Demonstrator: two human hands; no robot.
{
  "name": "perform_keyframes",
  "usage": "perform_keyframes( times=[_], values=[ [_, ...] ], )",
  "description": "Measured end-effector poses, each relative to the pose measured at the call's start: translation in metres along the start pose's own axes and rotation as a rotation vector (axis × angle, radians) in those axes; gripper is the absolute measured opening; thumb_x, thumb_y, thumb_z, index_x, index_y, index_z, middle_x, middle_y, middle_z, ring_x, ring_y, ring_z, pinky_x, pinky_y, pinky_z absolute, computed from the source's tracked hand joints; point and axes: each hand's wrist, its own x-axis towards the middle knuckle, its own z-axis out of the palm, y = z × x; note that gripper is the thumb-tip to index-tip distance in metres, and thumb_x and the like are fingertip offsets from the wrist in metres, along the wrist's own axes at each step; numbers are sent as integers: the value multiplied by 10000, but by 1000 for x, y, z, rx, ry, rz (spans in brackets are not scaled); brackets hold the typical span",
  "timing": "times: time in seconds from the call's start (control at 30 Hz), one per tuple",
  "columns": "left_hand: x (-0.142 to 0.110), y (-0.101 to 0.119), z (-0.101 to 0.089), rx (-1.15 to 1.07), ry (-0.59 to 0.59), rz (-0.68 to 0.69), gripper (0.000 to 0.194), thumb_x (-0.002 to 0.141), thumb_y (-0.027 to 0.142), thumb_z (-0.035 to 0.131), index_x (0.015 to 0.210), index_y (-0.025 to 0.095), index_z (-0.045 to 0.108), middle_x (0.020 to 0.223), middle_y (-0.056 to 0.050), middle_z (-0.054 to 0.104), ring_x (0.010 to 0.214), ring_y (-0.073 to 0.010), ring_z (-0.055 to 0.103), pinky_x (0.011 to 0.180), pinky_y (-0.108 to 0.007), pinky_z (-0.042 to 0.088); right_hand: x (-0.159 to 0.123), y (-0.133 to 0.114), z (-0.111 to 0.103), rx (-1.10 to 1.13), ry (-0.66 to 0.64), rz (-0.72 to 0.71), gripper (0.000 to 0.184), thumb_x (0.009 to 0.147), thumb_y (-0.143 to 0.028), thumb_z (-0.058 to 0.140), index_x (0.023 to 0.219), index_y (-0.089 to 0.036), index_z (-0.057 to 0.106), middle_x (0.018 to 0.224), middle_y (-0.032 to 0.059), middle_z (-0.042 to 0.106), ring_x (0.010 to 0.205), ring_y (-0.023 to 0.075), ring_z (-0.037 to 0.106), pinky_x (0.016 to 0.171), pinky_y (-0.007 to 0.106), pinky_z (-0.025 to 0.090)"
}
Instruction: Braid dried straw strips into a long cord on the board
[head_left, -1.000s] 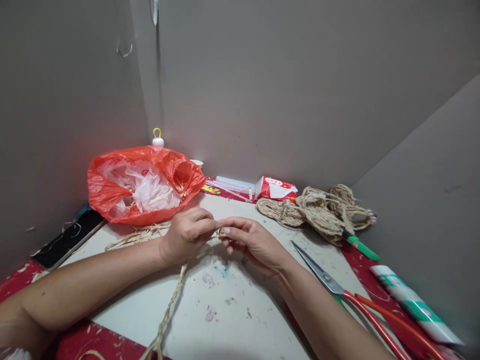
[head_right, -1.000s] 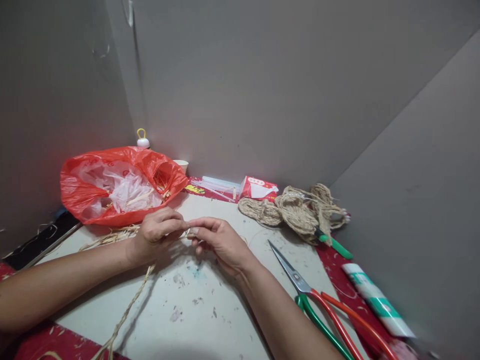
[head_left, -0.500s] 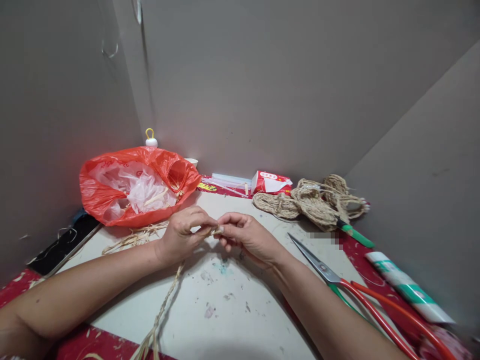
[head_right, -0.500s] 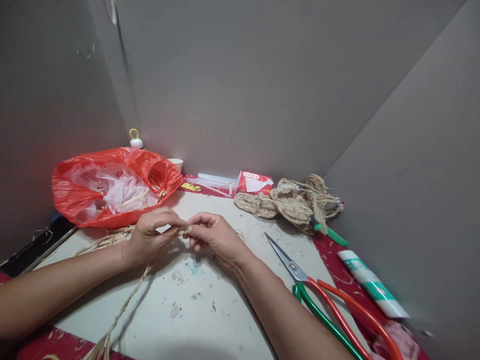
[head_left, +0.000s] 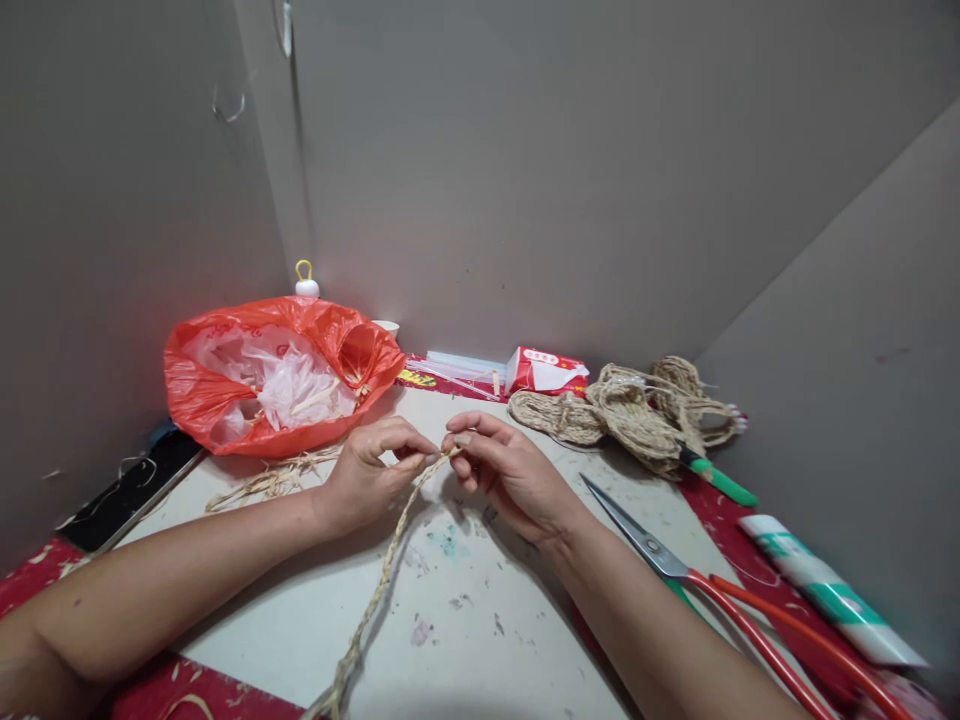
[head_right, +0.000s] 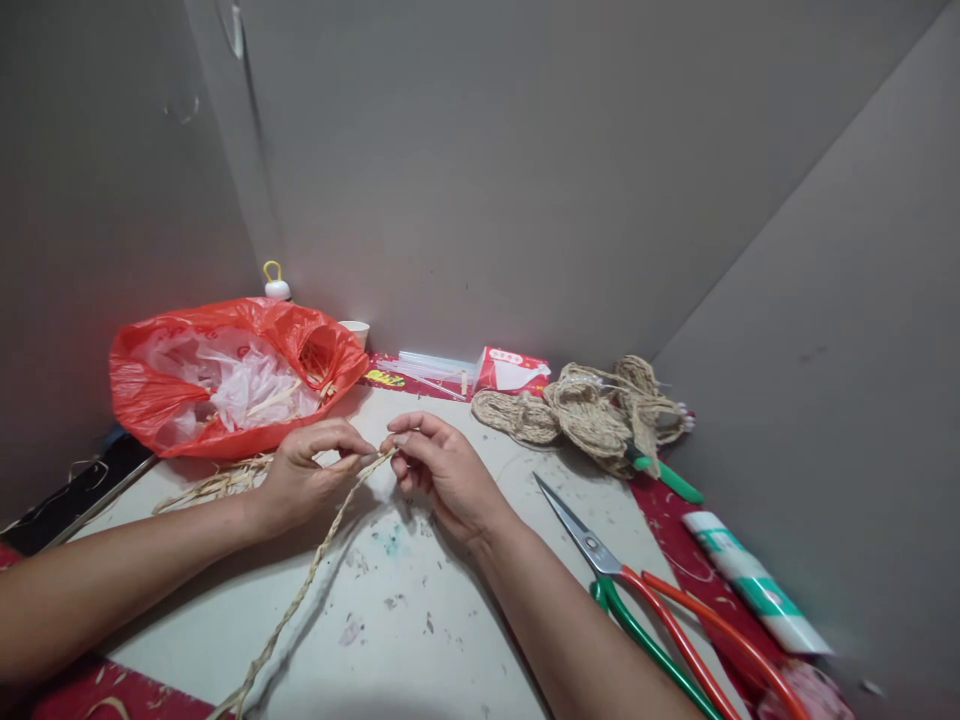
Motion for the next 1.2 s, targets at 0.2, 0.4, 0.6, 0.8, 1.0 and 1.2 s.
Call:
perform_keyframes(
  times=[0.2,0.4,0.6,0.8,1.0,1.2],
  values=[
    [-2,-1,2,43,28,96,108,819,155,580,781,173,679,706,-37,656,672,-124,591,666,-252,465,-1,-2,0,43,-8,36,211,749,-331,690,872,-160,667,690,3,643,493,60,530,406,139,425],
    [-2,-3,2,51,110,206,105,812,110,585,813,162,676,707,-34,653,671,-115,588,638,-235,471,-2,-2,-1,-42,-48,103,260,694,-292,764,901,-151,692,701,-17,609,480,31,500,406,123,415],
    [-1,-4,2,50,145,291,91,798,90,604,808,153,668,681,-31,649,642,-110,576,615,-231,461,-1,1,-5,-86,-80,166,215,640,-256,805,752,-141,662,489,-46,548,425,37,467,395,121,400],
    [-2,-4,2,45,143,280,88,789,82,609,807,140,671,684,-40,643,646,-117,577,620,-241,462,-2,-3,-4,-127,-97,163,203,689,-292,771,769,-152,648,519,-35,578,418,36,472,393,122,391],
    [-2,-4,1,23,119,272,97,799,98,597,822,148,678,684,-36,642,647,-114,574,634,-240,467,-3,-5,-3,-194,-87,189,263,614,-265,817,786,-132,668,529,-39,576,441,43,497,404,126,405],
    [-2,6,3,-191,115,-135,93,783,229,653,738,148,660,686,-19,636,619,-98,549,595,-219,433,-1,-1,-5,-156,-110,141,242,713,-321,751,695,-152,579,519,-26,602,412,43,488,407,131,380]
  ],
)
